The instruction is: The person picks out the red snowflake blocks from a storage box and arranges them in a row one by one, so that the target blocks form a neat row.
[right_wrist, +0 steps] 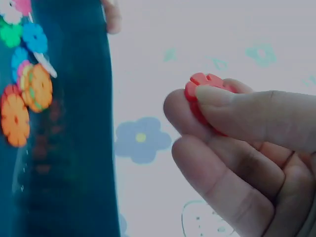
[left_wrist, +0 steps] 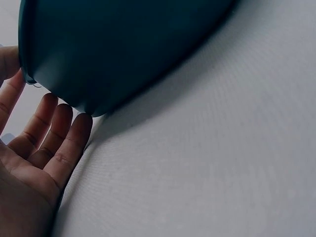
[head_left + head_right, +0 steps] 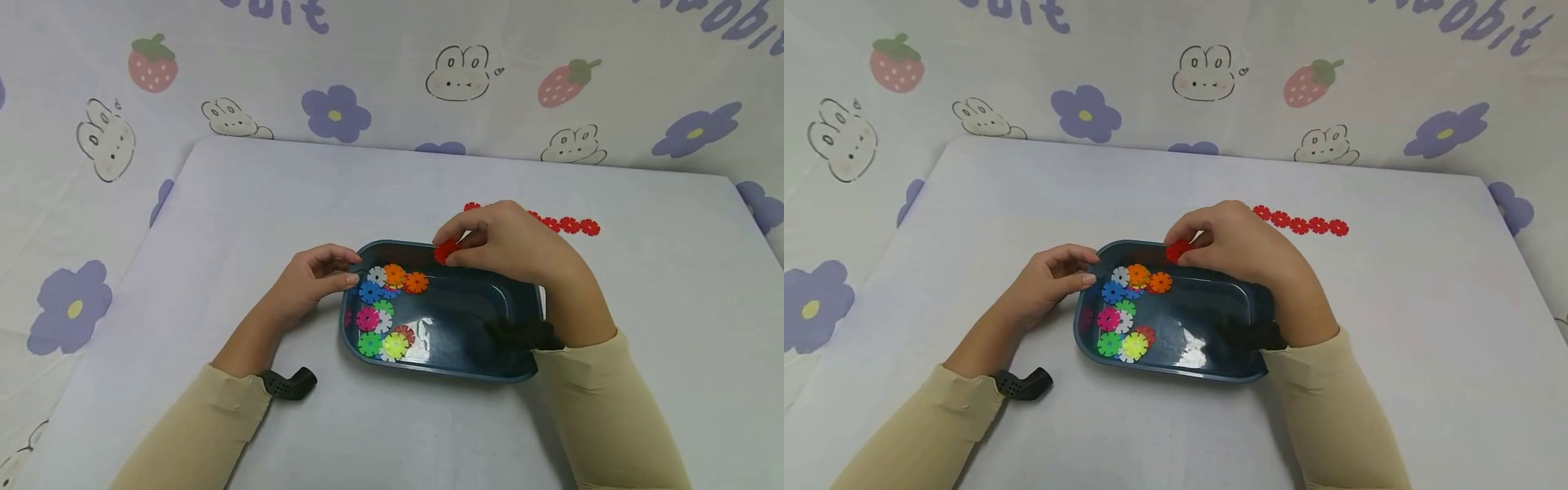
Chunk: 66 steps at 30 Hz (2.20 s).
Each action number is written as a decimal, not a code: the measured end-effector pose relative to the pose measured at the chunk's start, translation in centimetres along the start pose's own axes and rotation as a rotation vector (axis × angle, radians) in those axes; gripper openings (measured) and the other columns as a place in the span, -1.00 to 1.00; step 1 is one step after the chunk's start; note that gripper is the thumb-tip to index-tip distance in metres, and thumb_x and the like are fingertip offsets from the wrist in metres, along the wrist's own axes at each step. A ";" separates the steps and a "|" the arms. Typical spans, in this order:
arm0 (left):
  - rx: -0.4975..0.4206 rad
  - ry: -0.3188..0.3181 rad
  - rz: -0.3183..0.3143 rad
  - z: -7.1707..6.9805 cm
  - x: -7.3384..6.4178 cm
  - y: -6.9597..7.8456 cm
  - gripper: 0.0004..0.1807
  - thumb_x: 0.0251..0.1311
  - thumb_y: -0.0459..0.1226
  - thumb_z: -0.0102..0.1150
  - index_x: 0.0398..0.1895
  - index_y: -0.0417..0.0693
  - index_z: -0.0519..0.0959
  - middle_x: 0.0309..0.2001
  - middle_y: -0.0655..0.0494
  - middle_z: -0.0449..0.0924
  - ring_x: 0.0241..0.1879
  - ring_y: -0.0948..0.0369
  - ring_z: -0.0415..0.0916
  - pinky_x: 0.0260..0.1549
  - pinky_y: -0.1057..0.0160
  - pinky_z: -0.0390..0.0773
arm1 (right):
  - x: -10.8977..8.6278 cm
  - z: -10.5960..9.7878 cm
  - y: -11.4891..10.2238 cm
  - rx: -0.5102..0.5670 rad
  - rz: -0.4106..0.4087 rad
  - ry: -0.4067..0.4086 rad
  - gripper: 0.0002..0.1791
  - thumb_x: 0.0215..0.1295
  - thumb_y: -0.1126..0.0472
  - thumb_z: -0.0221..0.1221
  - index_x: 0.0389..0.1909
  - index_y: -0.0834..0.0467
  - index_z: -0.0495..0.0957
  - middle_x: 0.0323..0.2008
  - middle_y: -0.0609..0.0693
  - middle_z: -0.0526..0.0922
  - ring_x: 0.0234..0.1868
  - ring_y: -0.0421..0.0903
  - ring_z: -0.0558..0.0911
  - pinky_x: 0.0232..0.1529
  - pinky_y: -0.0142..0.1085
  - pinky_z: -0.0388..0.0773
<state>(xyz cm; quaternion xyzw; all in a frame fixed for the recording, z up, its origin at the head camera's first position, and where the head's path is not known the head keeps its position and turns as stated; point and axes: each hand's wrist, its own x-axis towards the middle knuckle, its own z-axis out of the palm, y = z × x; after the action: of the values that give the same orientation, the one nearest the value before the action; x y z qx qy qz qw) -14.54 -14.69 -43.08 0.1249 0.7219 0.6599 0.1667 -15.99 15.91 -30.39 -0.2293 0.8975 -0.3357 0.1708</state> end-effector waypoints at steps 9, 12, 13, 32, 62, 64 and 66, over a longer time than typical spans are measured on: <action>0.005 0.000 -0.010 -0.1 0.0 -0.1 -0.62 0.22 -0.29 0.29 0.07 -0.25 0.55 0.06 -0.17 0.52 -0.04 0.10 0.52 -0.07 0.35 0.59 | -1.2 -2.2 2.7 0.056 0.033 0.187 -0.87 0.24 0.24 0.32 -0.19 0.06 0.69 -0.33 0.00 0.74 -0.40 -0.10 0.69 -0.31 -0.37 0.62; 0.004 0.000 -0.007 0.0 0.1 -0.1 -0.63 0.22 -0.30 0.28 0.06 -0.25 0.55 0.05 -0.17 0.52 -0.04 0.10 0.52 -0.08 0.36 0.59 | -2.1 -3.4 4.4 0.053 0.033 0.315 -0.82 0.22 0.21 0.34 -0.15 0.08 0.68 -0.34 -0.03 0.73 -0.43 -0.17 0.67 -0.35 -0.44 0.58; 0.003 0.000 -0.006 0.0 0.1 -0.1 -0.64 0.22 -0.30 0.28 0.06 -0.24 0.55 0.05 -0.16 0.52 -0.04 0.10 0.52 -0.08 0.35 0.59 | -2.4 -3.9 5.0 0.050 0.040 0.363 -0.79 0.22 0.19 0.35 -0.13 0.09 0.68 -0.35 -0.08 0.73 -0.43 -0.20 0.66 -0.37 -0.47 0.56; -0.006 -0.004 0.008 0.3 0.0 -0.2 -0.62 0.22 -0.31 0.28 0.08 -0.29 0.53 0.06 -0.19 0.53 -0.01 0.15 0.54 -0.01 0.35 0.56 | -7.3 -8.9 17.2 0.339 0.630 0.668 -0.32 0.10 -0.06 0.40 0.29 -0.11 0.49 -0.24 -0.30 0.58 -0.41 -0.45 0.69 0.23 -0.34 0.47; 0.000 0.000 0.016 0.4 -0.1 0.0 -0.61 0.22 -0.33 0.26 0.09 -0.30 0.52 0.08 -0.21 0.53 0.01 0.15 0.54 -0.02 0.35 0.57 | -7.2 -5.8 23.7 0.048 0.843 0.450 -0.24 0.35 -0.18 0.13 0.45 0.11 0.25 0.26 0.33 0.33 0.26 0.29 0.27 0.11 0.08 0.45; -0.003 0.000 0.012 0.4 -0.1 0.0 -0.61 0.22 -0.33 0.26 0.09 -0.30 0.52 0.08 -0.21 0.52 0.02 0.14 0.54 -0.03 0.34 0.58 | -7.2 -5.8 23.7 0.046 0.846 0.440 -0.24 0.35 -0.18 0.11 0.46 0.12 0.24 0.26 0.34 0.32 0.27 0.30 0.26 0.14 0.12 0.44; -0.002 0.002 0.009 0.4 -0.1 -0.1 -0.62 0.22 -0.33 0.26 0.09 -0.29 0.53 0.08 -0.20 0.53 0.02 0.14 0.54 -0.03 0.34 0.58 | -7.2 -5.8 23.8 0.046 0.853 0.435 -0.24 0.36 -0.18 0.11 0.46 0.12 0.24 0.27 0.34 0.32 0.29 0.30 0.25 0.16 0.14 0.43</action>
<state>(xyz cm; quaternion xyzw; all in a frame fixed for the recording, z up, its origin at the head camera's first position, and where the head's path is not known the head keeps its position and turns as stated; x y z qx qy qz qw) -14.34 -14.36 -43.17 0.1273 0.7208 0.6615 0.1633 -19.70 38.63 -41.32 0.2390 0.9188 -0.2954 0.1067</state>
